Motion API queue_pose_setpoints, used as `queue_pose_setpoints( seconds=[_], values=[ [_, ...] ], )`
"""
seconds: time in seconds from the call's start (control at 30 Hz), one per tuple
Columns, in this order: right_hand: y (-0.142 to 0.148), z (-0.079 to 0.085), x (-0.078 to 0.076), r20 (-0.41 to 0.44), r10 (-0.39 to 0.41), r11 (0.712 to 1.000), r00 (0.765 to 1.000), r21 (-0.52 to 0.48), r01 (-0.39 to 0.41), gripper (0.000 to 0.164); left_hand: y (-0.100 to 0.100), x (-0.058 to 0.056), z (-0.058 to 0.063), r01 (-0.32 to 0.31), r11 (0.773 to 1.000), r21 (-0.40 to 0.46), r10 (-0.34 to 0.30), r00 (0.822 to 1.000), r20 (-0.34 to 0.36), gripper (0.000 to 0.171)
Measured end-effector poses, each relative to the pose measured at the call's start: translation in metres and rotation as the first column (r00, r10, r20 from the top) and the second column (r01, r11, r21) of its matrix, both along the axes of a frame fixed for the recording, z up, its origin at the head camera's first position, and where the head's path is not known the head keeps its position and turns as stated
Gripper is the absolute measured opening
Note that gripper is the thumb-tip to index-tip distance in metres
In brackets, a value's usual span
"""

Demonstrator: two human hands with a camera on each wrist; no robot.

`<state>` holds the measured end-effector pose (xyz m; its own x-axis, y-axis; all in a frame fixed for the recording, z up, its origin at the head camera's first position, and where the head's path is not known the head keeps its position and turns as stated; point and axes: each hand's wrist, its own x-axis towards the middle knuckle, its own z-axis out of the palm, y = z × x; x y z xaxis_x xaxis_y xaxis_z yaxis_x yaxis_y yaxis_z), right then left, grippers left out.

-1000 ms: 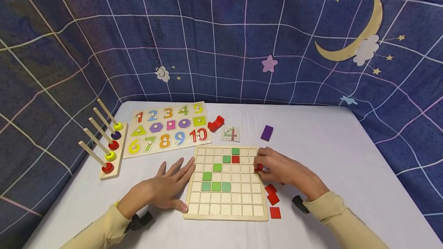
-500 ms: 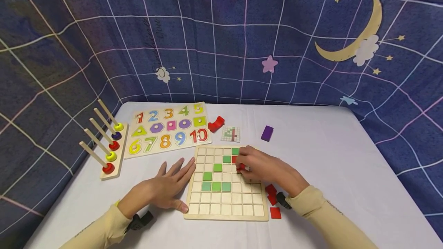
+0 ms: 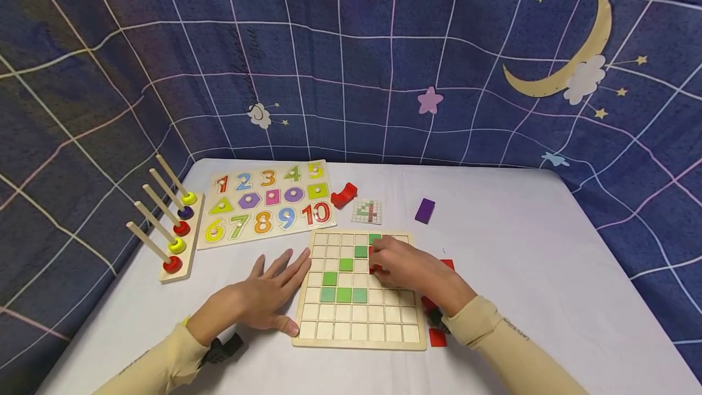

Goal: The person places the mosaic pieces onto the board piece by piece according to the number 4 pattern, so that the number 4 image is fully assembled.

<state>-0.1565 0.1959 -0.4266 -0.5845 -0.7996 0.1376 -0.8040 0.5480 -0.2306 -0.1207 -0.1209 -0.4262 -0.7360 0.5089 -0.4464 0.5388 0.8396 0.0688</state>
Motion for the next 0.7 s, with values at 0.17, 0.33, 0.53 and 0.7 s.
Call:
queue_pose_setpoints(
  seconds=[0.17, 0.33, 0.53, 0.7],
  values=[
    [0.0001, 0.0014, -0.0009, 0.019, -0.025, 1.000, 1.000, 0.019, 0.024, 0.012, 0.0000, -0.0001, 0.0005, -0.002, 1.000, 0.000, 0.002, 1.000, 0.007, 0.131],
    [-0.0016, 0.0020, -0.0011, 0.034, -0.066, 0.997, 0.997, 0.052, 0.064, 0.011, 0.0003, -0.0007, -0.0005, -0.007, 1.000, -0.006, 0.007, 1.000, 0.005, 0.130],
    [-0.0010, -0.0011, 0.0005, 0.006, -0.066, 0.998, 0.998, 0.013, 0.065, 0.010, 0.0001, -0.0005, 0.0001, 0.000, 1.000, 0.009, 0.000, 1.000, 0.010, 0.131],
    [0.0011, -0.0024, -0.0003, -0.035, -0.030, 1.000, 0.999, 0.000, 0.030, 0.010, 0.0003, 0.0002, 0.0013, 0.001, 1.000, 0.018, -0.001, 1.000, 0.010, 0.132]
  ],
)
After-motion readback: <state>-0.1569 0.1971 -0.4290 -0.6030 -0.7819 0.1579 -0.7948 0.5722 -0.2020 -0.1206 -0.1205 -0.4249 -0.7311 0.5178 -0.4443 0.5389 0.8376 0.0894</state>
